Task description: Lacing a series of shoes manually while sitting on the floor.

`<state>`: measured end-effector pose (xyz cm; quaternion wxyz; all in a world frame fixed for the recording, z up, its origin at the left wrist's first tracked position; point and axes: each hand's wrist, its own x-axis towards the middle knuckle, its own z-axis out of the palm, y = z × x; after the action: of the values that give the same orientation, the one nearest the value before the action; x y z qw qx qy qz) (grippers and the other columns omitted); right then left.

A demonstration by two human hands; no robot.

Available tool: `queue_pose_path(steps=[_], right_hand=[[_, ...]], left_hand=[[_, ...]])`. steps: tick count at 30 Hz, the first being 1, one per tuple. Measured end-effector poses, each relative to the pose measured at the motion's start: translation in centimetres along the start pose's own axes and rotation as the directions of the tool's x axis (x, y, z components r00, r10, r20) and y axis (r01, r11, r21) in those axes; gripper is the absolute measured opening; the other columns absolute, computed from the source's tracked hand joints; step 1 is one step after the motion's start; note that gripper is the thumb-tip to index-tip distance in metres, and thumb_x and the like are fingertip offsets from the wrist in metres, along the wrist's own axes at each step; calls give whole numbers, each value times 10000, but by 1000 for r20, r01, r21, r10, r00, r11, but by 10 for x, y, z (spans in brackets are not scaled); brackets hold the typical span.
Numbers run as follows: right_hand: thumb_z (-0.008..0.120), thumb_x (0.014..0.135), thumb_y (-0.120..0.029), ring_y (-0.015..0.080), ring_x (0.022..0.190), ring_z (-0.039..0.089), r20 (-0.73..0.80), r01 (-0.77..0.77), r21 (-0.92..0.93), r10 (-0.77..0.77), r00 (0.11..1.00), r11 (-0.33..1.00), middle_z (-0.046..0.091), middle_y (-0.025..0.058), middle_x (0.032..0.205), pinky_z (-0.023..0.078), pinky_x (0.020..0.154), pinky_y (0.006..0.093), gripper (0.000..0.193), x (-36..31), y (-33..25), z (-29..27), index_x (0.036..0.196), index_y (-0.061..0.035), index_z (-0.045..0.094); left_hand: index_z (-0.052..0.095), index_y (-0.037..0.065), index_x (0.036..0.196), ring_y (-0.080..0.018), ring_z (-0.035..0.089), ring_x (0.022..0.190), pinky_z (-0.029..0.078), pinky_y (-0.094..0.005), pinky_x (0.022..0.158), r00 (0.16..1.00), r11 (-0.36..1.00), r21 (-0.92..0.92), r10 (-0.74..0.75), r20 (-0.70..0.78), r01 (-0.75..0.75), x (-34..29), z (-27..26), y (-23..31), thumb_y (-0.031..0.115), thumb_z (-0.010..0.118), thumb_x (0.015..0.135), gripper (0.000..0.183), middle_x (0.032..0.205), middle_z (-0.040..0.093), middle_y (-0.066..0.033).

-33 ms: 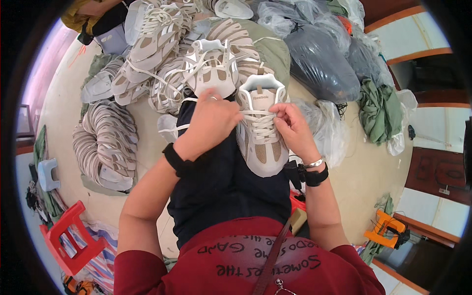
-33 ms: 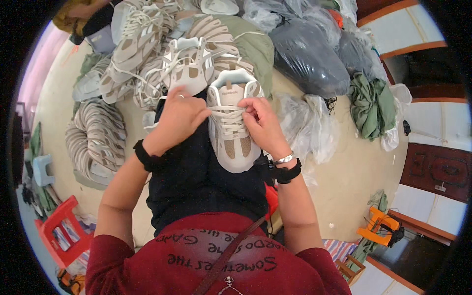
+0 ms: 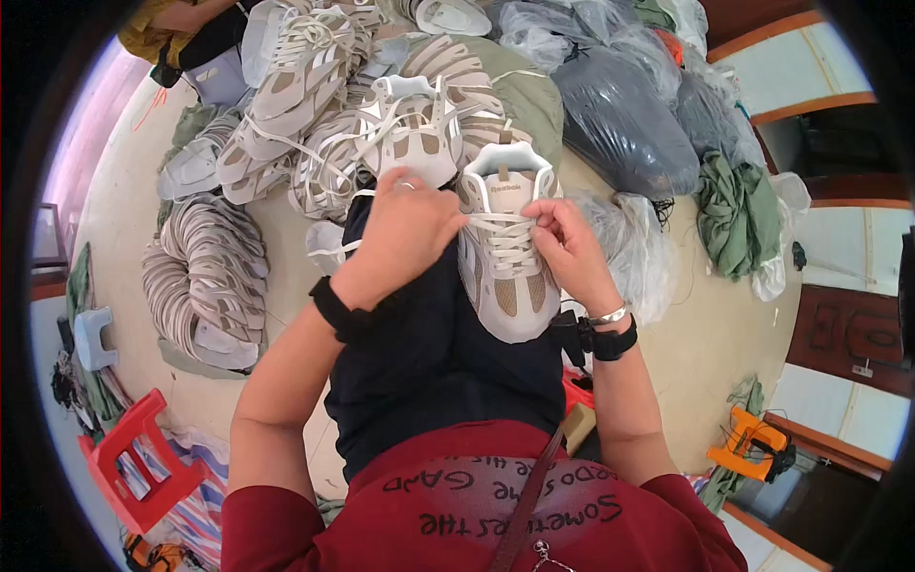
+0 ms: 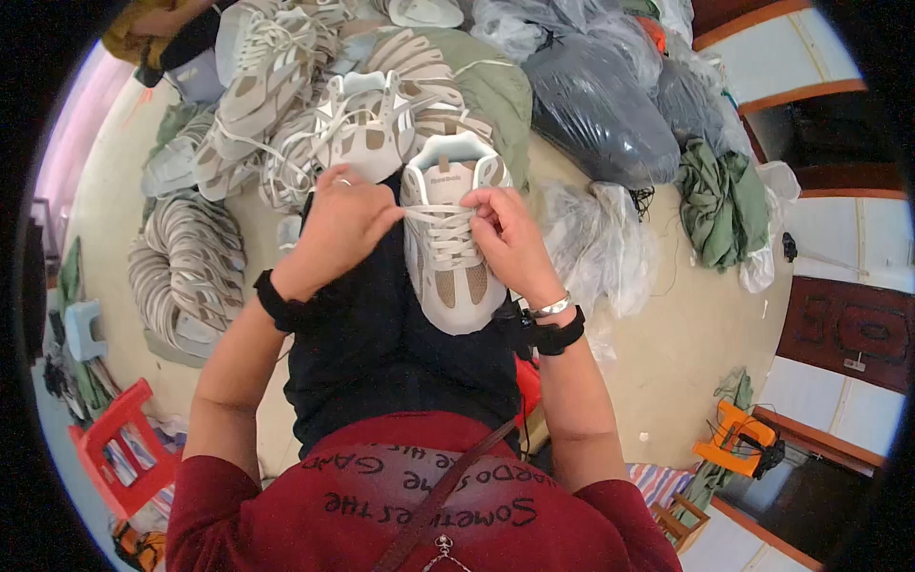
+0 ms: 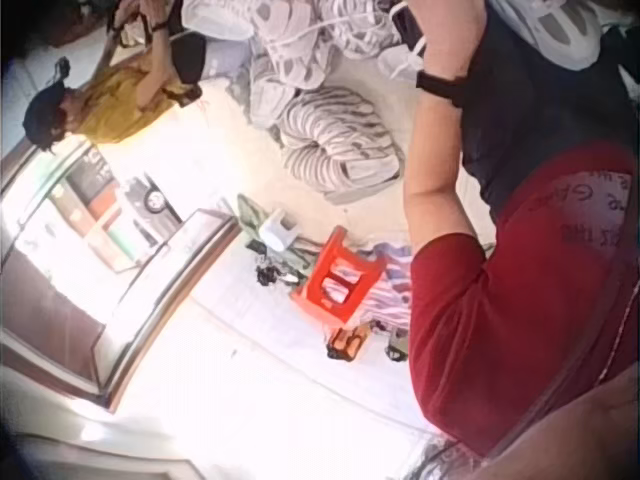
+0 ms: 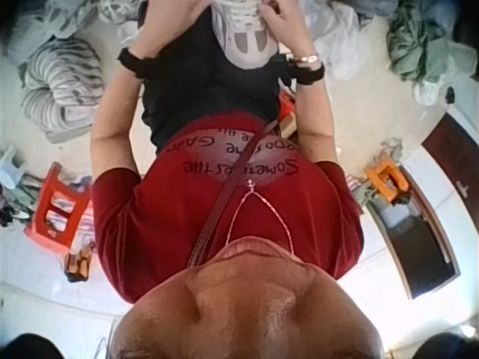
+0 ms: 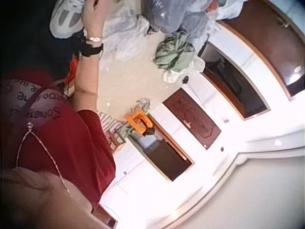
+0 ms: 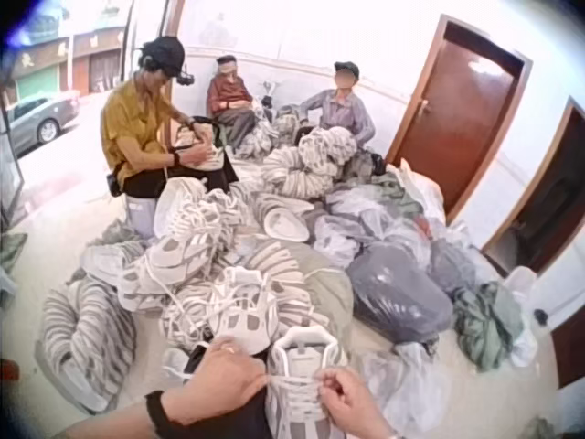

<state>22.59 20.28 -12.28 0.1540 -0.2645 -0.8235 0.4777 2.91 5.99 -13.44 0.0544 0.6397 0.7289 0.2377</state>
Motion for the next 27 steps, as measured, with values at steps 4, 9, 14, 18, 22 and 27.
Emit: queue_pose_path(steps=[4, 9, 14, 18, 22, 27], right_hand=[[546, 842, -44, 143, 755, 486, -3, -3, 22, 3, 1000, 1000, 470, 39, 855, 414, 689, 266, 214, 0, 7, -2, 1049, -49, 602], [549, 853, -56, 112, 722, 468, -19, 5, 77, -4, 1000, 997, 457, 23, 845, 403, 652, 246, 201, -1, 8, -2, 1046, -55, 605], [566, 867, -42, 77, 750, 448, 38, -23, 72, 21, 999, 997, 429, -10, 876, 399, 696, 214, 218, 0, 7, -7, 1077, -68, 617], [589, 859, -49, 85, 733, 442, 69, 21, 5, -21, 997, 1000, 430, -1, 870, 399, 686, 220, 207, 1, 2, -11, 1059, -84, 631], [605, 850, -54, 85, 738, 439, 127, 73, -107, -59, 990, 992, 431, 7, 870, 395, 678, 223, 210, 2, -8, -12, 1054, -92, 634], [584, 840, -82, 227, 804, 495, 122, 105, -209, -80, 989, 972, 485, 92, 837, 416, 714, 312, 107, 8, -14, -9, 941, -49, 594]], left_hand=[[591, 92, 774, -267, 577, 812, 297, -482, 1012, 996, 999, -39, -2, -90, -1, -1, -15, -8, 223, 594, 894, 177, 719, 582, -65], [593, 74, 775, -242, 559, 761, 277, -460, 1042, 994, 983, -182, -7, 105, 26, -28, -51, -32, 224, 599, 903, 197, 673, 538, -51], [597, 64, 756, -197, 547, 678, 251, -451, 1076, 919, 958, -99, -227, 322, 271, -81, -106, -68, 230, 588, 916, 230, 645, 538, -33], [605, 53, 788, -232, 506, 627, 281, -478, 1064, 861, 880, 13, -468, 202, 475, -120, -125, -93, 221, 556, 932, 227, 602, 485, -48], [586, 41, 800, -238, 480, 576, 284, -479, 1061, 861, 861, 4, -508, 20, 508, -142, -117, -103, 218, 549, 937, 227, 589, 462, -55], [592, 36, 807, -248, 482, 584, 289, -471, 1059, 850, 850, -39, -524, 47, 526, -142, -108, -100, 224, 546, 935, 232, 598, 469, -65]])
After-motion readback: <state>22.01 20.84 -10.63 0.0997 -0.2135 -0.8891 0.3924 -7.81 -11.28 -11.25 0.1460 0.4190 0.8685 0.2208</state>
